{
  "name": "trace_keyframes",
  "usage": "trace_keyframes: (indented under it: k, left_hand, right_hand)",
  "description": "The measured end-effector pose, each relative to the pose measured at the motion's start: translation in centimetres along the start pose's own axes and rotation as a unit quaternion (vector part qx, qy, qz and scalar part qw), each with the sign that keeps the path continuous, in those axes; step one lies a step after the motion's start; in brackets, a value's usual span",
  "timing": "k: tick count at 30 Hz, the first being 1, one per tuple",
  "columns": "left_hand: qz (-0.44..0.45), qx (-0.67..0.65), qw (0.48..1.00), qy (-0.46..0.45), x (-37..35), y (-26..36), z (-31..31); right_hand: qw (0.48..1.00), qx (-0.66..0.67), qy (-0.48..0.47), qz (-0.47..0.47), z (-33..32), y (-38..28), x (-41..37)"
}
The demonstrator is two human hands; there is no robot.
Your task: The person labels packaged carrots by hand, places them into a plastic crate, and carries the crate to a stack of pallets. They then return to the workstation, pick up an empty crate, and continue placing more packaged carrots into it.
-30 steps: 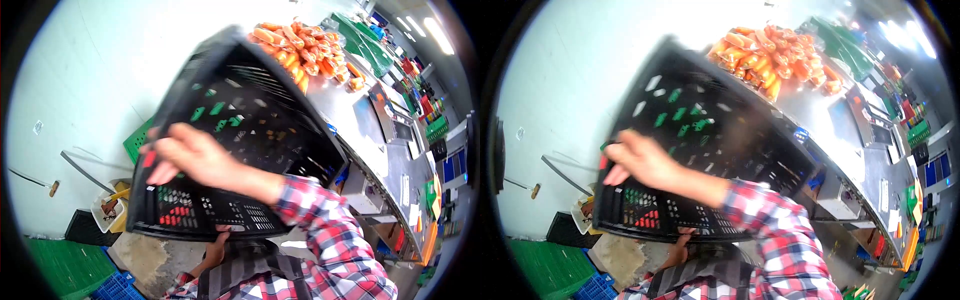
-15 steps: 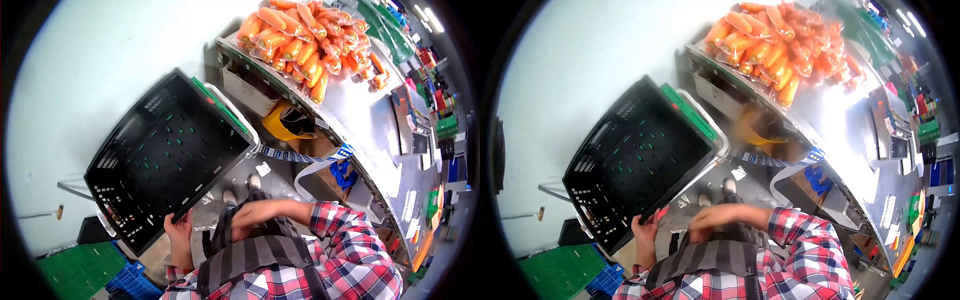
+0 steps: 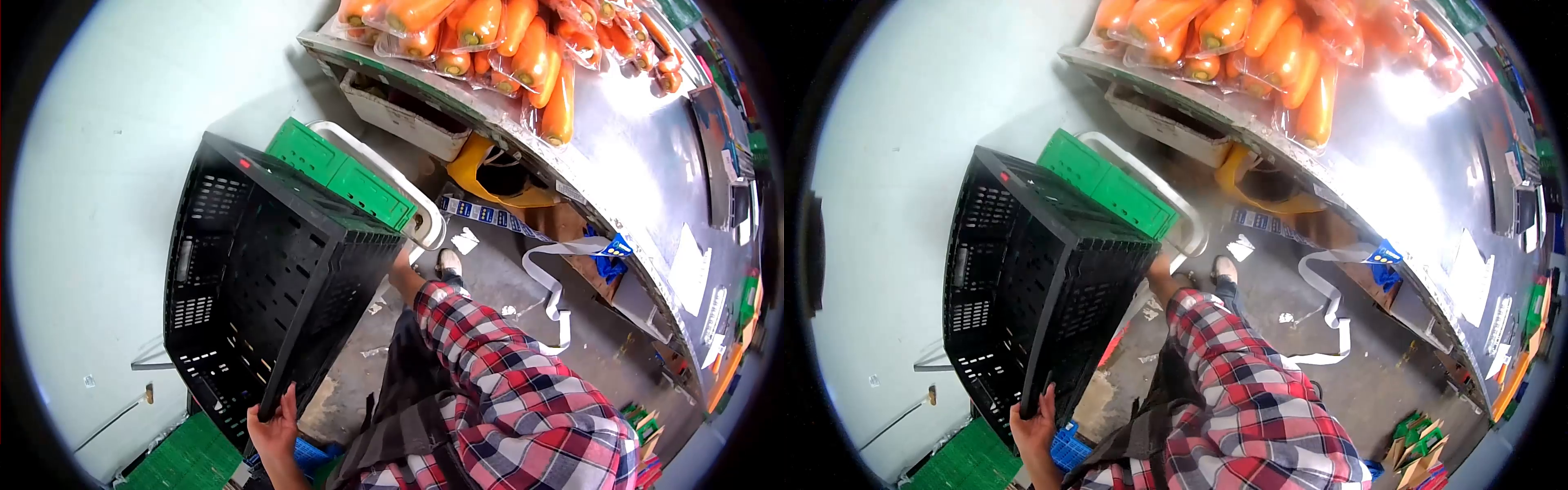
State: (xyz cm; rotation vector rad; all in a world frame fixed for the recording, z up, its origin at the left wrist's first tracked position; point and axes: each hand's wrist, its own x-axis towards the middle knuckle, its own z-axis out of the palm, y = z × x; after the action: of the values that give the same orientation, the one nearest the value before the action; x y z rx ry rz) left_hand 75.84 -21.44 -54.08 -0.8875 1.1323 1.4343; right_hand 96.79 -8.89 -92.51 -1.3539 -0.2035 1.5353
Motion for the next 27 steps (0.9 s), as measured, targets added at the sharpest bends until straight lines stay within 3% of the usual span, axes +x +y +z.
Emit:
trace_keyframes:
  k: [3,5,6,7,8,9,11,12,13,14,15,16,17,18,20,22,23,24,27]
  left_hand:
    - [-0.017,-0.006,1.0,-0.002,-1.2,0.2,0.4]
    - [-0.042,-0.002,0.999,-0.009,-2.1,-0.4,0.5]
    - [-0.053,0.0,0.998,-0.014,-2.6,-0.8,0.8]
    - [-0.059,0.007,0.998,0.001,-3.0,-1.4,1.2]
    - [-0.036,0.067,0.997,-0.031,-2.1,-1.4,0.2]
    - [-0.027,0.07,0.997,-0.011,-0.8,-1.5,-1.1]
    - [-0.051,0.051,0.997,-0.012,1.2,-1.9,-2.0]
    - [-0.043,0.068,0.997,-0.001,2.1,-2.3,-2.1]
    - [-0.047,0.11,0.992,-0.049,4.3,-1.6,-4.1]
    - [-0.051,0.151,0.982,-0.1,6.4,-0.9,-6.1]
    - [-0.046,0.141,0.985,-0.091,7.4,-0.9,-6.5]
    - [-0.041,0.133,0.987,-0.079,7.9,-0.7,-6.9]
    - [-0.034,0.126,0.989,-0.065,8.1,-0.5,-7.3]
    - [-0.021,0.141,0.987,-0.079,7.9,-0.5,-7.8]
    - [-0.006,0.18,0.977,-0.117,8.1,-0.7,-7.8]
    - [-0.001,0.265,0.954,-0.141,11.0,0.1,-9.8]
    - [0.0,0.336,0.928,-0.16,13.0,1.6,-11.2]
    - [0.005,0.403,0.898,-0.178,14.8,2.2,-11.4]
    - [-0.073,0.426,0.882,-0.187,15.7,0.8,-10.5]
  right_hand:
    - [0.998,-0.033,0.021,-0.05,-0.9,-1.3,0.2]
    - [0.987,-0.141,0.058,0.058,-3.1,-2.7,-3.5]
    - [0.968,-0.234,0.061,0.067,-4.7,-2.4,-4.3]
    - [0.926,-0.368,0.059,0.064,-5.5,-6.0,-6.3]
    - [0.91,-0.414,-0.031,-0.015,-9.9,-2.6,-4.6]
    - [0.818,-0.521,-0.191,0.15,-13.3,-0.9,-1.4]
    - [0.731,-0.648,-0.175,0.124,-10.1,-15.6,-7.6]
    - [0.777,-0.601,-0.185,0.034,-11.8,-17.2,-7.0]
    - [0.893,-0.439,-0.096,-0.003,-11.9,-20.0,-7.7]
    - [0.963,-0.258,-0.029,-0.071,-11.9,-22.7,-8.5]
    - [0.956,-0.249,0.05,-0.147,-8.4,-27.0,-10.4]
    - [0.922,-0.321,0.011,-0.218,-4.8,-31.6,-13.3]
    - [0.907,-0.34,-0.055,-0.243,-3.1,-31.9,-13.1]
    - [0.886,-0.396,-0.104,-0.217,-0.4,-32.3,-14.3]
    - [0.791,-0.534,-0.19,-0.231,3.4,-30.9,-15.1]
    - [0.681,-0.691,-0.145,-0.192,5.1,-28.9,-13.2]
    - [0.686,-0.65,-0.176,-0.277,4.1,-28.5,-12.1]
    - [0.679,-0.65,-0.184,-0.287,3.8,-29.2,-11.6]
    - [0.67,-0.654,-0.158,-0.315,3.2,-32.6,-11.9]
